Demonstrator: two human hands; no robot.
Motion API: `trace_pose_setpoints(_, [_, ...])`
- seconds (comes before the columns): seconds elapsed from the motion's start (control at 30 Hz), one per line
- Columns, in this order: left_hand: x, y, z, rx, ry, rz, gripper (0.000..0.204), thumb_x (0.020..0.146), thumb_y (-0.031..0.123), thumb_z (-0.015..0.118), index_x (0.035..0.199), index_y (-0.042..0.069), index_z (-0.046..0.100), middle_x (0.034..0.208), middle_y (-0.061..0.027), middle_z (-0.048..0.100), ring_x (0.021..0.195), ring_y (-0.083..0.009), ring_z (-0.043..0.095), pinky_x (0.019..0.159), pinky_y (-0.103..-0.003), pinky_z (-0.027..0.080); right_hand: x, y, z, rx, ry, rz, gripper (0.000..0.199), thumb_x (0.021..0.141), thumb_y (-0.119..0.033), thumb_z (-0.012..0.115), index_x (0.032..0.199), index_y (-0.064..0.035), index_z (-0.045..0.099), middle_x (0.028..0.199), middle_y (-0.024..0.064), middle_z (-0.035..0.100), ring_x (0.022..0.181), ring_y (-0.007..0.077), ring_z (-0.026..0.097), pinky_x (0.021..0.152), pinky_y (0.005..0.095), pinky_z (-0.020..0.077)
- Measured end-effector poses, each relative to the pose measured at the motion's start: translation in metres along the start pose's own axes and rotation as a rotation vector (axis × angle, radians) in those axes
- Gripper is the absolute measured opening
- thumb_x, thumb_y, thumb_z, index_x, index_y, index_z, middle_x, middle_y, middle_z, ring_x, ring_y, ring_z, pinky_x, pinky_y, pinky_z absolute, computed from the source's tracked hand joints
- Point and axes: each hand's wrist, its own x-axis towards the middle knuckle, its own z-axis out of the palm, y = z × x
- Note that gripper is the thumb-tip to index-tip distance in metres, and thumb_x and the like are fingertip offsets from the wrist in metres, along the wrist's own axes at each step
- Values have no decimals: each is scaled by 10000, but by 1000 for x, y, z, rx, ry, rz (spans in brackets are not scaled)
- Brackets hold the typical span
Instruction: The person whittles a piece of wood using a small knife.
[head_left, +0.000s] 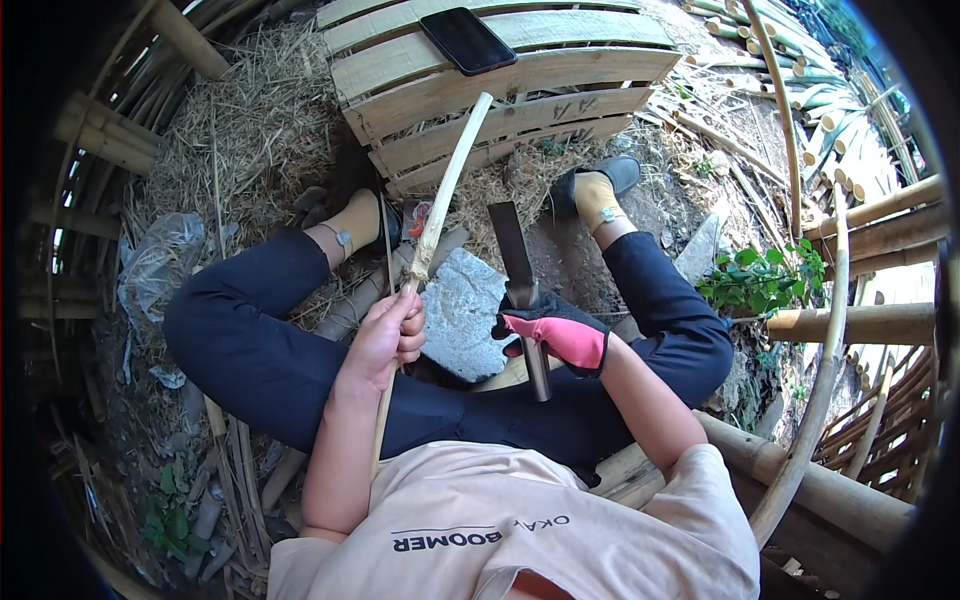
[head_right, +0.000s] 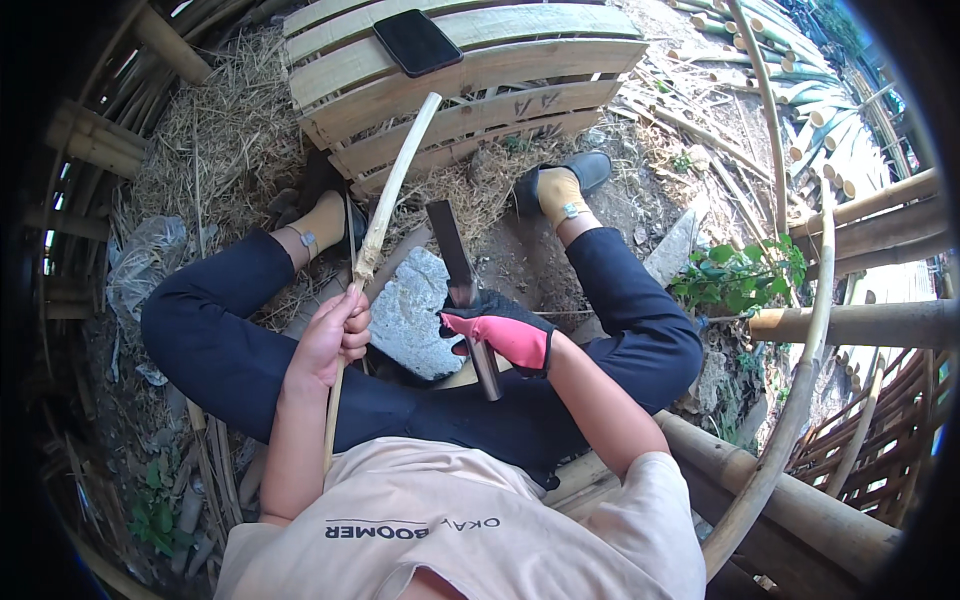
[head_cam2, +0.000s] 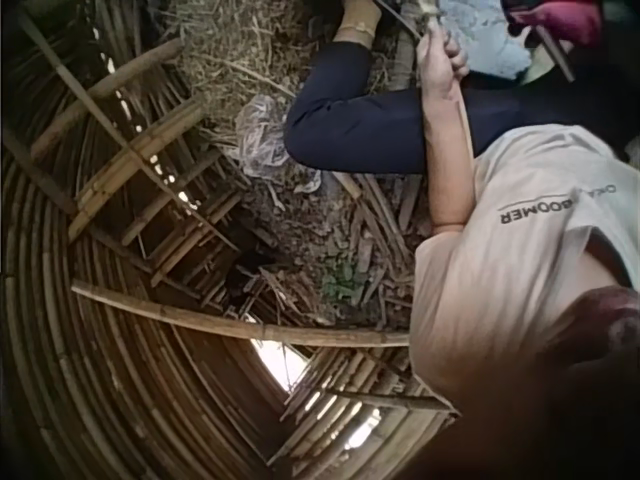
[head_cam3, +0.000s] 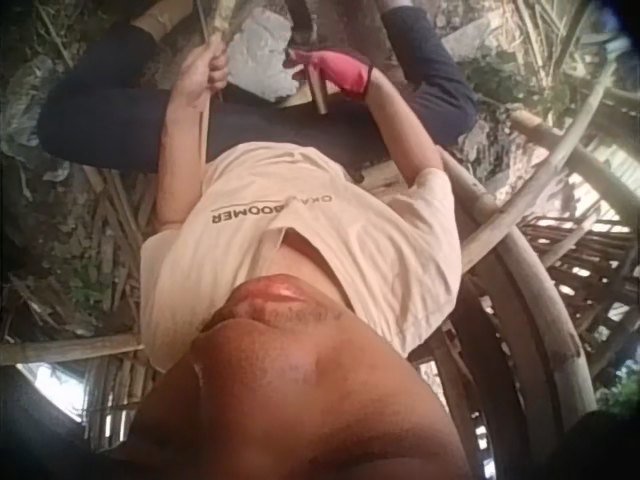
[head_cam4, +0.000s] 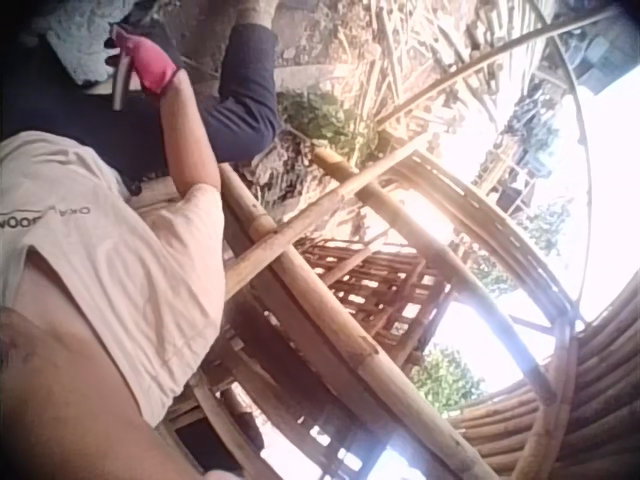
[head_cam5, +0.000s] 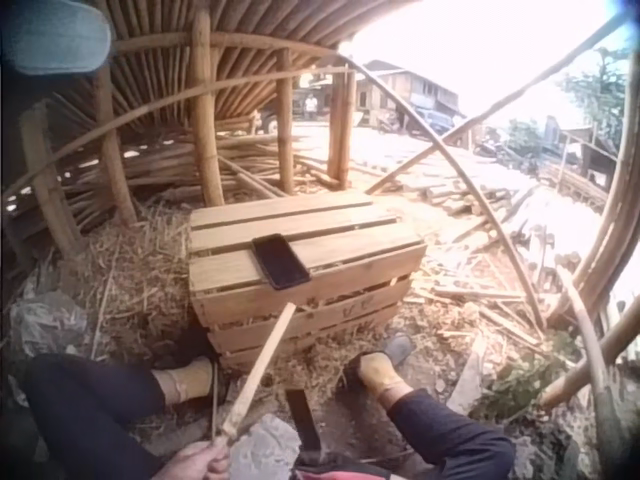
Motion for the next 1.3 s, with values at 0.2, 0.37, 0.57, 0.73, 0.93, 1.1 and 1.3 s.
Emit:
trace_pose_setpoints(0.2, [4,-4,-2,99,72,17,361,1085,418,388,821,173,412,604,104,271,452,-8,229,398,-202,167,-7,31,15,43,-13,-32,289,960,-293,680,1108,-46,664,1029,51,670,905,137,647,764,286,533])
trace_pose_setpoints(0.37, [7,-7,9,223,135,51,370,1087,419,381,817,167,407,614,97,281,458,-4,222,394,-192,163,-3,8,23,-241,197,-54,318,888,-340,763,932,-31,701,774,89,700,710,182,678,641,304,517])
trace_pose_setpoints(0.57, [-2,-2,20,269,141,29,369,1085,429,381,826,170,421,607,98,292,455,-4,235,393,-198,165,9,-30,22,-956,571,-345,496,818,-540,725,999,-79,716,839,196,709,806,378,697,757,445,539])
trace_pose_setpoints(0.73, [3,-3,22,320,174,84,373,1084,427,386,818,169,436,599,103,296,447,-4,239,389,-200,169,34,-39,15,-1090,702,-446,401,823,-481,708,1009,-126,726,872,182,719,843,386,697,776,473,543])
trace_pose_setpoints(0.93, [19,-24,12,392,247,193,394,1086,417,382,794,159,440,575,106,308,428,-12,254,378,-213,187,40,-43,12,-1191,711,-357,376,815,-470,700,987,-138,742,880,171,724,841,378,699,779,463,551])
trace_pose_setpoints(1.1, [28,-37,5,521,288,226,396,1086,411,385,796,149,451,566,105,307,420,-16,252,374,-220,185,41,-45,12,-1220,658,-300,357,809,-465,696,966,-149,750,874,161,726,836,364,706,779,450,558])
trace_pose_setpoints(1.3, [30,-40,4,500,303,161,396,1091,398,370,805,140,462,571,101,308,422,-17,251,373,-227,187,67,-36,-4,-1289,642,-266,273,779,-372,687,933,-158,757,881,150,730,844,349,711,784,445,563])
